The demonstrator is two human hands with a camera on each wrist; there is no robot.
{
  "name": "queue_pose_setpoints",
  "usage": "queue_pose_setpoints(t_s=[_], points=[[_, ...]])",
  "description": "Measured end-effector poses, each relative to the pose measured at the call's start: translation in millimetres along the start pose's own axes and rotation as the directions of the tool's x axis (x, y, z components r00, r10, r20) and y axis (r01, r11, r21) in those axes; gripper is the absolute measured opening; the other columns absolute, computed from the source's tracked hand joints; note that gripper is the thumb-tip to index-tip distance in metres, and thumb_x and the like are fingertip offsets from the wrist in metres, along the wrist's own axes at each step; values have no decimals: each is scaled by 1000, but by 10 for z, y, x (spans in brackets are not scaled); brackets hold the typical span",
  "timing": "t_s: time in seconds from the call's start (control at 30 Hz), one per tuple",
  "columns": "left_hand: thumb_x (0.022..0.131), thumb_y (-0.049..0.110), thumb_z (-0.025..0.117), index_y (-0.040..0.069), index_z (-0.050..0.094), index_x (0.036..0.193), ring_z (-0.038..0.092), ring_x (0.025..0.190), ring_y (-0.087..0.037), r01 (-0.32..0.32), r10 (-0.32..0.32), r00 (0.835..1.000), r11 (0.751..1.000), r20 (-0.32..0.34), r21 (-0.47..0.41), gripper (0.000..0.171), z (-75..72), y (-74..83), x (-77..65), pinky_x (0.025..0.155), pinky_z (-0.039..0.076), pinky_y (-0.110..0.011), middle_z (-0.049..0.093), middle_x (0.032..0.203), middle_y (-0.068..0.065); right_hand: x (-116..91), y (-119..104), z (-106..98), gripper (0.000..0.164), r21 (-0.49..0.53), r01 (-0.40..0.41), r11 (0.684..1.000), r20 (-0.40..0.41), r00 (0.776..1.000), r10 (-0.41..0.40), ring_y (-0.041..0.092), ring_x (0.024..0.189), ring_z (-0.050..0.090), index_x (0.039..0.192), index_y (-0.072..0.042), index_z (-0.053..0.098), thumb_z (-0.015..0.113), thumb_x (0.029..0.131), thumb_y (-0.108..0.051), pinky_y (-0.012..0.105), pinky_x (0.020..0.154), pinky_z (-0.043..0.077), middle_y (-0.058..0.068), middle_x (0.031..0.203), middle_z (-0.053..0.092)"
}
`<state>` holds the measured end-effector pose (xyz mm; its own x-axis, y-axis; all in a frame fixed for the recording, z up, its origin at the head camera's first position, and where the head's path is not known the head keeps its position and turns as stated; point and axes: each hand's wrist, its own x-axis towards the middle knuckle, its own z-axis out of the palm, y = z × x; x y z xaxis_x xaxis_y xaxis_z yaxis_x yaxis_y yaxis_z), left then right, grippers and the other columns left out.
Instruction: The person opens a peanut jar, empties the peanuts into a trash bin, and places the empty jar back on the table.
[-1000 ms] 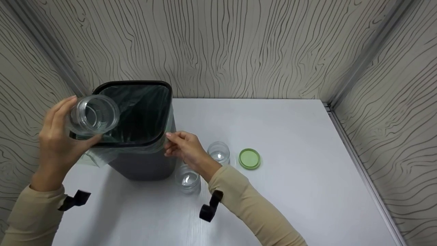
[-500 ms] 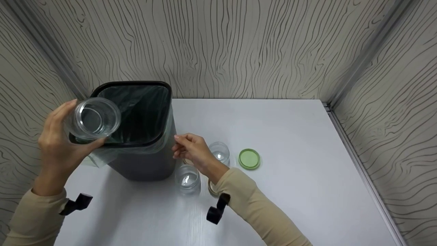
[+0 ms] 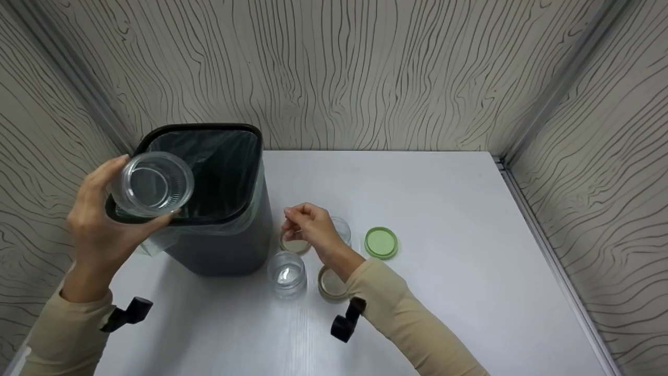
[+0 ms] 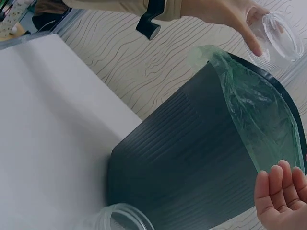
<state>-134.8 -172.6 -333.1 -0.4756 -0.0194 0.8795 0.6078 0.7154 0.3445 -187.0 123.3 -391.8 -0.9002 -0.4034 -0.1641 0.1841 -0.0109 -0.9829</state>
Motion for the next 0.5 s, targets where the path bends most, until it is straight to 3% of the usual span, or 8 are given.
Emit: queue_pose_setpoints(t_s=[0.23,0.5], points=[[48,-1,92,-6,52,129,52,129,-25,-10,9,1000,1000,-12,-28,91,57,41,-42,116,36,-21,57,128,-24,-11,99,-97,13,-96,21,995,-51,998,-26,7,75,61,93,-11,56,49,100,-20,21,76,57,-7,80,60],[47,0,93,-7,52,128,52,130,-19,-8,6,1000,998,-20,-61,91,123,88,-102,116,36,-20,58,128,-24,-57,180,-219,12,-128,10,992,-102,995,-23,7,75,62,96,-9,56,50,100,-18,20,75,56,-7,78,62]])
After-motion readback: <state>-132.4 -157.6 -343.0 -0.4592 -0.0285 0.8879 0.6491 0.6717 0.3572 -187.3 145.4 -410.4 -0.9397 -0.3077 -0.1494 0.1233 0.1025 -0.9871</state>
